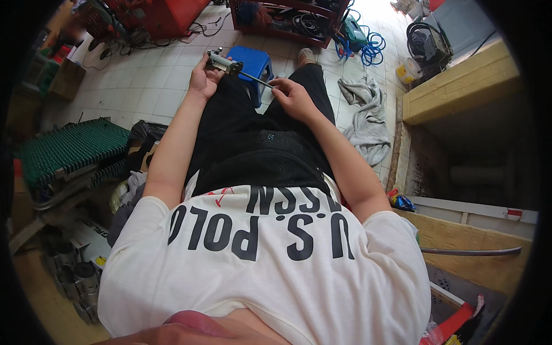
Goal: The person sits on the floor and uses a screwdriver to tighten a screw on a small mechanical component held in their left hand. They rotate the part to access different angles and continue adjusting the screw throughout the clip.
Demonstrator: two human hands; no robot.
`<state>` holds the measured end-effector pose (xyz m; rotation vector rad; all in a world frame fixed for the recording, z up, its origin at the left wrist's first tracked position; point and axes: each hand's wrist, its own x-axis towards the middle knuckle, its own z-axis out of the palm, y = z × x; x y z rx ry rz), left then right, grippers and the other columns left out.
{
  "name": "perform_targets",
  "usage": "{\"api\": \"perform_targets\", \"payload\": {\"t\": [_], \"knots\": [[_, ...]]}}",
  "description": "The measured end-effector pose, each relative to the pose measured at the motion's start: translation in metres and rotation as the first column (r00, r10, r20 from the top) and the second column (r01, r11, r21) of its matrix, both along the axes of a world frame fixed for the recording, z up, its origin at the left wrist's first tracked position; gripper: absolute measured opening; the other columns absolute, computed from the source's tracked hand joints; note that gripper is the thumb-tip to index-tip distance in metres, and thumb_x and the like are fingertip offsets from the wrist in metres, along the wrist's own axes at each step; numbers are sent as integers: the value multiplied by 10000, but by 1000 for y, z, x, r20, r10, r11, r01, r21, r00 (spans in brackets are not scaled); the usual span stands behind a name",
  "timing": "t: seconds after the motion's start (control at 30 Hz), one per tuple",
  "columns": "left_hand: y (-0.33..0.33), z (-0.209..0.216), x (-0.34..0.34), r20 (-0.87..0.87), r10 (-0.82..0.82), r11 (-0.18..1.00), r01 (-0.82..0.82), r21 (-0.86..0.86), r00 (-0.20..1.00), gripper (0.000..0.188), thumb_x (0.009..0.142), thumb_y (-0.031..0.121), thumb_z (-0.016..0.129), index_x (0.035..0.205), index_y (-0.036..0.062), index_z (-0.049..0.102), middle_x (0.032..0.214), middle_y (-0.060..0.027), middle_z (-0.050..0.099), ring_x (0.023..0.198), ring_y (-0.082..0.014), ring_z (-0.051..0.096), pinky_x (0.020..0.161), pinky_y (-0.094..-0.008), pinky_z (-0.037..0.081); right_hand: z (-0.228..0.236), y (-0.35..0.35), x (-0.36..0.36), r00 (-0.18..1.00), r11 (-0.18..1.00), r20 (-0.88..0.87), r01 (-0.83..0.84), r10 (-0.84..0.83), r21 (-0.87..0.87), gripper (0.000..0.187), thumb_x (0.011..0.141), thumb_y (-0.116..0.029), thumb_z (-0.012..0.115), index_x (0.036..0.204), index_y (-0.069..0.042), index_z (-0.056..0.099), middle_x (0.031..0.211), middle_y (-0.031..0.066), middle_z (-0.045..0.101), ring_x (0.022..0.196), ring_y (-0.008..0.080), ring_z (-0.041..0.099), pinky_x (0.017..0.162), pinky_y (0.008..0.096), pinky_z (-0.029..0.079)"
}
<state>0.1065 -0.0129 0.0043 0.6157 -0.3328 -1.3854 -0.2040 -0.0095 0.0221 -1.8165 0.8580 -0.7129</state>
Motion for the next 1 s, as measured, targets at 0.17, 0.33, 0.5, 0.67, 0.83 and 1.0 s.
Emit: {"api": "perform_targets", "payload": {"t": [0.17, 0.33, 0.5, 0.67, 0.83, 1.0], "knots": [[2, 2, -3, -5, -12, 1000, 12, -5, 1000, 382, 1064, 302, 531, 1269, -21, 528, 1285, -257, 586, 1280, -418, 563, 1134, -556, 426, 0, 1, 0, 1000, 999, 10, 12, -12, 33, 296, 991, -163, 644, 1244, -10, 652, 949, 61, 685, 888, 126, 629, 829, 282, 507], [3, 3, -3, -24, -35, 997, 34, -65, 999, 394, 1069, 293, 522, 1289, -33, 517, 1300, -256, 579, 1326, -396, 525, 1170, -536, 389, 3, 2, 1, 1000, 999, 28, -10, 9, 41, 296, 1003, -162, 632, 1256, -10, 649, 973, 64, 700, 914, 126, 638, 854, 281, 509], [5, 9, -8, -17, -57, 990, 54, -132, 998, 414, 1060, 322, 542, 1288, -23, 522, 1301, -210, 599, 1331, -347, 519, 1182, -482, 377, 8, 0, -1, 997, 1000, -72, -11, 10, -9, 304, 1028, -187, 601, 1268, -9, 656, 952, 45, 695, 741, 107, 631, 708, 263, 517], [11, 16, -16, -138, -77, 982, 51, -184, 987, 450, 1066, 381, 513, 1331, 17, 504, 1358, -172, 575, 1341, -331, 514, 1146, -492, 413, 12, 4, -4, 990, 975, 137, -21, -9, 220, 312, 1043, -211, 584, 1270, -11, 662, 849, 8, 652, 518, 68, 528, 499, 245, 440], [14, 7, -24, -136, -50, 991, 33, -127, 989, 574, 1074, 469, 432, 1447, 35, 382, 1489, -175, 480, 1431, -374, 416, 1153, -519, 411, 6, 5, 0, 989, 944, 145, -48, 0, 327, 320, 1045, -216, 582, 1266, 2, 659, 777, -5, 598, 524, 73, 528, 510, 250, 448], [18, 10, -28, -226, -112, 990, 89, -109, 968, 638, 1032, 539, 490, 1409, 34, 391, 1466, -140, 487, 1396, -363, 450, 1088, -517, 475, 5, 2, -1, 994, 936, 105, -60, 24, 346, 326, 1049, -232, 572, 1252, 8, 659, 726, -13, 569, 515, 76, 515, 507, 262, 445]]}}
